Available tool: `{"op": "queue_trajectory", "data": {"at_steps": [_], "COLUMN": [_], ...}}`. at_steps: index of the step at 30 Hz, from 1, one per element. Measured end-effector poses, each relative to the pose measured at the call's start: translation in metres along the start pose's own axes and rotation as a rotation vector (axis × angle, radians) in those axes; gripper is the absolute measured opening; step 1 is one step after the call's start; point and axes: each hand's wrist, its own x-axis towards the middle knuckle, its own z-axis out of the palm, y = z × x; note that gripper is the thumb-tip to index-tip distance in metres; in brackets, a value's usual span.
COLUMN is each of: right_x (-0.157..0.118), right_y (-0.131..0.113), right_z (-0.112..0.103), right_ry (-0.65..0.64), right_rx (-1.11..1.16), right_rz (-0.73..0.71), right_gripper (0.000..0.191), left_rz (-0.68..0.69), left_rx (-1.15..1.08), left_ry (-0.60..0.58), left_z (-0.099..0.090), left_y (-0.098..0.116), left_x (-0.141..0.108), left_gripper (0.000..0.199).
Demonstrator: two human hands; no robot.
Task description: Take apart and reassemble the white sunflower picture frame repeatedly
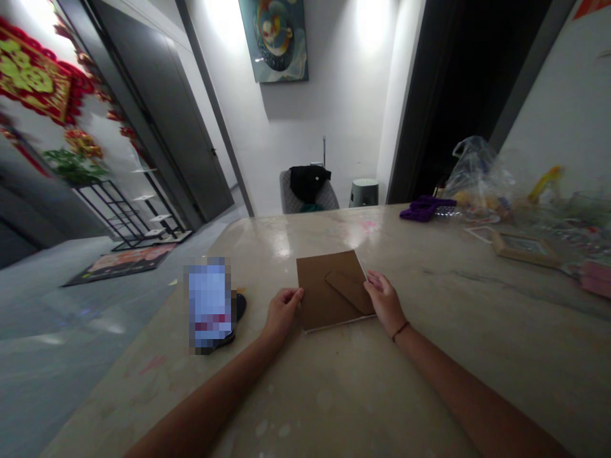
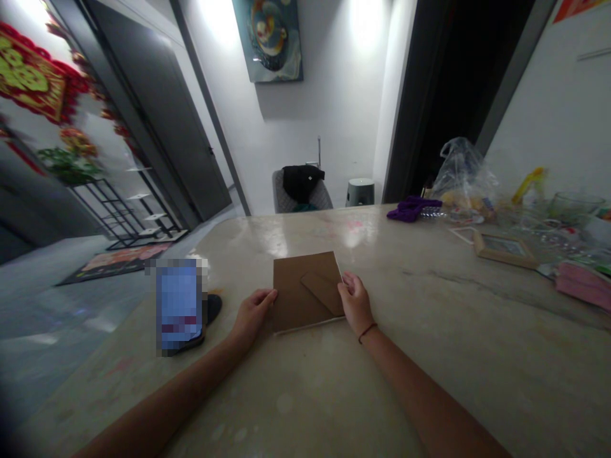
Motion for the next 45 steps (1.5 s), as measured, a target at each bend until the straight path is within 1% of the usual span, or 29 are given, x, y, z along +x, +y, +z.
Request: {"op": "queue_trajectory", "data": {"at_steps": [3, 6, 11, 14, 18, 20, 24, 27, 29, 32, 34, 37, 40, 45], "right_x": [-0.002, -0.003, -0.004, -0.006, -0.006, -0.005, -0.003, -0.005, -0.009, -0.015, -0.018, -0.017, -0.015, -0.013], "right_y": [-0.003, -0.006, -0.01, -0.011, -0.007, -0.004, 0.002, 0.002, -0.002, -0.008, -0.01, -0.009, -0.007, -0.004], "right_z": [0.0, 0.0, -0.001, 0.0, 0.001, 0.001, 0.002, 0.003, 0.004, 0.005, 0.006, 0.006, 0.006, 0.005], "right_ry": [-0.006, -0.007, -0.012, -0.021, -0.027, -0.025, -0.024, -0.076, -0.097, -0.099, -0.144, -0.192, -0.17, -0.138], "right_rx": [-0.005, -0.013, 0.006, 0.015, -0.015, -0.029, -0.05, -0.117, -0.243, -0.511, -0.638, -0.702, -0.676, -0.569], "right_rz": [0.022, 0.041, 0.051, 0.063, 0.054, 0.039, 0.01, -0.053, -0.149, -0.328, -0.4, -0.408, -0.37, -0.308], "right_gripper": [0.045, 0.048, 0.047, 0.047, 0.049, 0.048, 0.047, 0.046, 0.046, 0.048, 0.046, 0.039, 0.036, 0.036], "left_rz": [0.037, 0.072, 0.101, 0.078, -0.004, -0.025, -0.034, -0.019, -0.016, -0.023, -0.033, -0.017, 0.031, 0.047], "left_rx": [0.032, 0.075, 0.143, 0.138, 0.133, 0.125, 0.076, 0.058, 0.054, 0.071, 0.101, 0.153, 0.195, 0.151], "left_ry": [-0.002, 0.02, 0.126, 0.119, 0.09, 0.081, 0.074, 0.087, 0.082, 0.05, 0.028, 0.006, 0.007, -0.033], "left_z": [0.0, 0.001, 0.0, 0.0, 0.001, 0.001, 0.001, 0.0, 0.0, 0.0, 0.001, 0.001, 0.002, 0.001], "left_y": [0.0, -0.002, -0.003, 0.0, 0.004, 0.003, 0.0, -0.001, -0.001, -0.001, -0.003, -0.005, -0.006, -0.005], "left_x": [0.0, 0.001, 0.0, -0.002, -0.005, -0.004, -0.001, 0.001, 0.001, 0.001, 0.002, 0.003, 0.004, 0.003], "left_gripper": [0.022, 0.02, 0.02, 0.024, 0.04, 0.046, 0.045, 0.044, 0.043, 0.042, 0.042, 0.037, 0.033, 0.04]}}
